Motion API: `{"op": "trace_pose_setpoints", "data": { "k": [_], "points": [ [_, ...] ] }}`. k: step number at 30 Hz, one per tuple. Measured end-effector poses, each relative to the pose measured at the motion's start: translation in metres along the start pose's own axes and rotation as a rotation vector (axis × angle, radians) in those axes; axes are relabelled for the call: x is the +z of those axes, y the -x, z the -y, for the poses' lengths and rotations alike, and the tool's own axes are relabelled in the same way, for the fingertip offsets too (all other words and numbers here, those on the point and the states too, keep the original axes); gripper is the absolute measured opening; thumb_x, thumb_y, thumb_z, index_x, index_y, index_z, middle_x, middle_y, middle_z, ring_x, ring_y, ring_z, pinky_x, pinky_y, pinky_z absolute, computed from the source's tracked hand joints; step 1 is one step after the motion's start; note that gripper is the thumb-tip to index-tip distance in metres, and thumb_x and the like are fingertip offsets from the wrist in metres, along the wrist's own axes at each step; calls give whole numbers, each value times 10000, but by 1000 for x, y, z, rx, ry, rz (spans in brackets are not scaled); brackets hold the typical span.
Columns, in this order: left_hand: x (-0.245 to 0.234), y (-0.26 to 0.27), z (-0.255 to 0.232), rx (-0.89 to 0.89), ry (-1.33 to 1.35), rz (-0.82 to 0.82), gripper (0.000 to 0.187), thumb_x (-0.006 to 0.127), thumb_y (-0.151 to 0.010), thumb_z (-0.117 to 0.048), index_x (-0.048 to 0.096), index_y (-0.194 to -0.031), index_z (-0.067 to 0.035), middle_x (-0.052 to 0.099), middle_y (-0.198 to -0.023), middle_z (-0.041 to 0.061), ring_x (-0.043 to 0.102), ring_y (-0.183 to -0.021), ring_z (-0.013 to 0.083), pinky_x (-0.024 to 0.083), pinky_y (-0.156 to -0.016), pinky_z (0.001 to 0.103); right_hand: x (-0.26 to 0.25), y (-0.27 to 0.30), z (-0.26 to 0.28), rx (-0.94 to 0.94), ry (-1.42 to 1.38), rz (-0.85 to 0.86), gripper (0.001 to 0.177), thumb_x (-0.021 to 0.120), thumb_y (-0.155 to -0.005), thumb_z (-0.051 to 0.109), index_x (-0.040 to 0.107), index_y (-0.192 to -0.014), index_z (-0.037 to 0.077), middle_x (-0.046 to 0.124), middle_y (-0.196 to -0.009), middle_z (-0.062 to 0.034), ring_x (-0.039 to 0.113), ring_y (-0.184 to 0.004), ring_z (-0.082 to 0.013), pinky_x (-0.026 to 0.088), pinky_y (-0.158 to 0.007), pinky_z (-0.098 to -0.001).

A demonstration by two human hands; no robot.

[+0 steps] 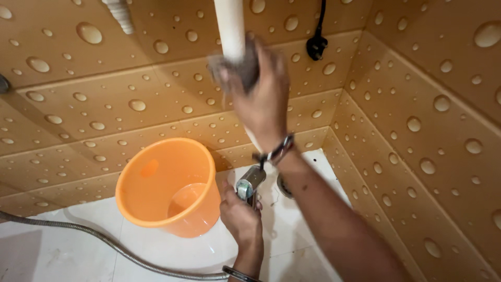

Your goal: The person scrubs a metal cup with a cloth under running water, then wipes the sink faucet and basin with the same cloth. The person rinses the cloth and continues wiping the sink surface.

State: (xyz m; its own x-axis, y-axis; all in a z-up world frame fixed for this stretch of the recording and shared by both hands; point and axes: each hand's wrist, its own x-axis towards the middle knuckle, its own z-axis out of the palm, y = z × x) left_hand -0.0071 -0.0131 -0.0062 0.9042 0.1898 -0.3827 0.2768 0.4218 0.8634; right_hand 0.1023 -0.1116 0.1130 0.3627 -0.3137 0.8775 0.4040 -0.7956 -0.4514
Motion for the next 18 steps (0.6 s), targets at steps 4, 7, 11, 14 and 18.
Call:
{"op": "trace_pose_setpoints", "data": {
  "k": [4, 7, 11, 14, 18],
  "points": [
    [1, 5, -11, -31, -36, -28, 629, 387, -1039, -482, 544, -679, 11, 518, -509, 121, 482, -393, 224, 367, -387, 355, -31, -52, 13, 162, -187, 264, 671, 831, -846, 385, 586, -1391, 81, 715, -1120, -77, 740, -923, -206, 641, -848, -349],
    [-1, 3, -21, -54, 46, -15, 658, 387, -1050, -499, 558, -688, 24, 523, -524, 114, 469, -404, 210, 352, -393, 343, -39, -33, -18, 62, -150, 472, 500, 901, -819, 291, 707, -1206, 42, 750, -1051, -79, 760, -938, -172, 630, -838, -322],
    [-4, 0, -27, -15, 61, -22, 640, 381, -1042, -468, 570, -676, 21, 546, -533, 116, 478, -404, 210, 373, -393, 342, -22, 40, -79, 419, -80, 846, 467, 909, -699, 302, 728, -1029, 26, 797, -889, -126, 756, -788, -220, 617, -730, -359],
    [-2, 3, -29, -12, 114, -32, 593, 395, -1034, -451, 576, -691, -3, 556, -539, 117, 480, -407, 213, 372, -396, 350, -25, 73, -120, 281, 162, 1101, 493, 911, -677, 306, 740, -1070, 61, 768, -898, -134, 754, -809, -241, 585, -763, -376],
    [-5, 12, -40, 51, -92, -4, 704, 338, -1043, -500, 578, -652, 34, 533, -501, 117, 475, -398, 208, 365, -395, 345, -24, 54, -125, 175, 166, 1169, 451, 867, -690, 300, 760, -1065, 73, 779, -900, -133, 761, -802, -234, 587, -753, -376]
  ]
}}
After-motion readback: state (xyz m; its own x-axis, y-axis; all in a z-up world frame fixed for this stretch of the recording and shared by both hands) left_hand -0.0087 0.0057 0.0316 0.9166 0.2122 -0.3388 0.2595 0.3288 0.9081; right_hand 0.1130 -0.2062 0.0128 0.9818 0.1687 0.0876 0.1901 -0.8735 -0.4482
